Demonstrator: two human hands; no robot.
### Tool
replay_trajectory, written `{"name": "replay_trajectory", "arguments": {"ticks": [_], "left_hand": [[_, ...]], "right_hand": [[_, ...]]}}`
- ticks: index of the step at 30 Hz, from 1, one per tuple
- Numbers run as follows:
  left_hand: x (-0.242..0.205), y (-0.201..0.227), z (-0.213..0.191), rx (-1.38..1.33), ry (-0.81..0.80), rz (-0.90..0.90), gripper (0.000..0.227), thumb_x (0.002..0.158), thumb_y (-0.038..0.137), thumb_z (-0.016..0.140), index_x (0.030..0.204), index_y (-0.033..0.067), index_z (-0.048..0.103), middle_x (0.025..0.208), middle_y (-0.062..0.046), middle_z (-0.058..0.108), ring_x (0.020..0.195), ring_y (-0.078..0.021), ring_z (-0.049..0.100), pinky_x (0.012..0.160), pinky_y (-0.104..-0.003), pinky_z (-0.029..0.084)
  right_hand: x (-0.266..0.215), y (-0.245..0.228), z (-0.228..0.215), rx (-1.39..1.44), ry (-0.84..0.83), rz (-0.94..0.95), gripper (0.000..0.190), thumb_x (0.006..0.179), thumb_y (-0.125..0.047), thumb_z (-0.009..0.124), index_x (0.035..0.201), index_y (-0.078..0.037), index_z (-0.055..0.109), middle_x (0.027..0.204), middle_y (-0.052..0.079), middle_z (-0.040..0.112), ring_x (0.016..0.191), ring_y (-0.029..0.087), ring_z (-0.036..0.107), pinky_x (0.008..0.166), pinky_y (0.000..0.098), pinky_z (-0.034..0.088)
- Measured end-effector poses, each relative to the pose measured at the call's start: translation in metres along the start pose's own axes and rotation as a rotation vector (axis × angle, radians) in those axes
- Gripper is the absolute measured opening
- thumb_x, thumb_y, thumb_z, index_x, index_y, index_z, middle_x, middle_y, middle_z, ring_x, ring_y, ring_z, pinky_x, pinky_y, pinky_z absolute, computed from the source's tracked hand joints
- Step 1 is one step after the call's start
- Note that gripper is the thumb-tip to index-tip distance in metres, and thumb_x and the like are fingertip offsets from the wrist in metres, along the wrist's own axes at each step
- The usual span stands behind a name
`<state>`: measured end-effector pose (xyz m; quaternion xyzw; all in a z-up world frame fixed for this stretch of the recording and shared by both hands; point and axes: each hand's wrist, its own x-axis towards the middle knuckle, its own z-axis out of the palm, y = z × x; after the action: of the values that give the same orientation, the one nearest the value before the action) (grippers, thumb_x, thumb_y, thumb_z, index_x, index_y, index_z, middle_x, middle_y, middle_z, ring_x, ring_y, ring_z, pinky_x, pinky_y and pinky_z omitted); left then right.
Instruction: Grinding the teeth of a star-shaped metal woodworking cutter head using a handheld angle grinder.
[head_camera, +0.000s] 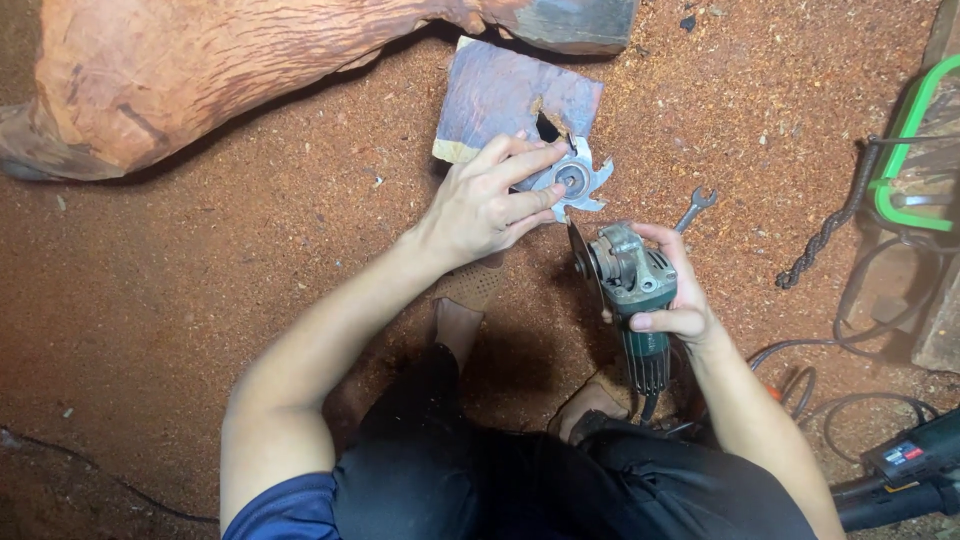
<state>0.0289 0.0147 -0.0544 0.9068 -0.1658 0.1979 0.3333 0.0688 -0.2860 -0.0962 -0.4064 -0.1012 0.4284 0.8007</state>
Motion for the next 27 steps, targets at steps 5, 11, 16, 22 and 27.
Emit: {"name": "replay_trajectory", "arguments": {"ticks": [5, 11, 16, 22, 27], "left_hand": [[-0.002, -0.002, 0.003, 0.005, 0.004, -0.01, 0.016, 0.093, 0.024, 0.081, 0.102, 0.011, 0.083, 0.13, -0.011, 0.069, 0.118, -0.0301, 0.064, 0.105, -0.044, 0.053], [0.0, 0.0, 0.001, 0.002, -0.003, -0.002, 0.017, 0.094, 0.025, 0.08, 0.101, 0.0095, 0.083, 0.129, -0.013, 0.069, 0.117, -0.0314, 0.064, 0.11, -0.047, 0.048], [-0.001, 0.0, -0.001, -0.01, -0.012, -0.009, 0.017, 0.093, 0.024, 0.08, 0.101, 0.0093, 0.083, 0.13, -0.014, 0.068, 0.117, -0.0312, 0.064, 0.111, -0.047, 0.048], [-0.003, -0.002, 0.003, -0.008, -0.01, -0.006, 0.018, 0.093, 0.025, 0.08, 0.1, 0.0096, 0.083, 0.13, -0.013, 0.068, 0.116, -0.0303, 0.063, 0.111, -0.047, 0.047], [-0.005, -0.004, 0.006, -0.013, -0.011, -0.004, 0.018, 0.092, 0.024, 0.081, 0.1, 0.0083, 0.083, 0.131, -0.014, 0.068, 0.116, -0.0313, 0.063, 0.112, -0.048, 0.046]], "right_hand": [[0.001, 0.001, -0.009, -0.116, -0.009, 0.002, 0.11, 0.052, -0.005, 0.087, 0.147, -0.003, 0.032, 0.124, 0.023, 0.064, 0.109, 0.032, 0.068, 0.088, 0.0454, 0.059], [0.001, 0.002, -0.011, -0.115, 0.02, 0.013, 0.109, 0.05, -0.004, 0.086, 0.146, -0.004, 0.034, 0.125, 0.022, 0.064, 0.112, 0.032, 0.068, 0.093, 0.0456, 0.057], [0.004, -0.002, -0.004, -0.127, 0.018, 0.011, 0.11, 0.05, -0.004, 0.087, 0.146, -0.005, 0.033, 0.127, 0.022, 0.063, 0.113, 0.033, 0.068, 0.095, 0.0467, 0.057], [0.006, -0.003, -0.001, -0.132, 0.005, 0.005, 0.111, 0.05, -0.004, 0.088, 0.148, -0.005, 0.033, 0.127, 0.022, 0.063, 0.113, 0.033, 0.067, 0.096, 0.0465, 0.056], [0.003, 0.007, -0.021, -0.132, 0.005, 0.011, 0.112, 0.049, -0.003, 0.087, 0.147, -0.005, 0.033, 0.128, 0.023, 0.063, 0.113, 0.034, 0.067, 0.095, 0.0481, 0.056]]}}
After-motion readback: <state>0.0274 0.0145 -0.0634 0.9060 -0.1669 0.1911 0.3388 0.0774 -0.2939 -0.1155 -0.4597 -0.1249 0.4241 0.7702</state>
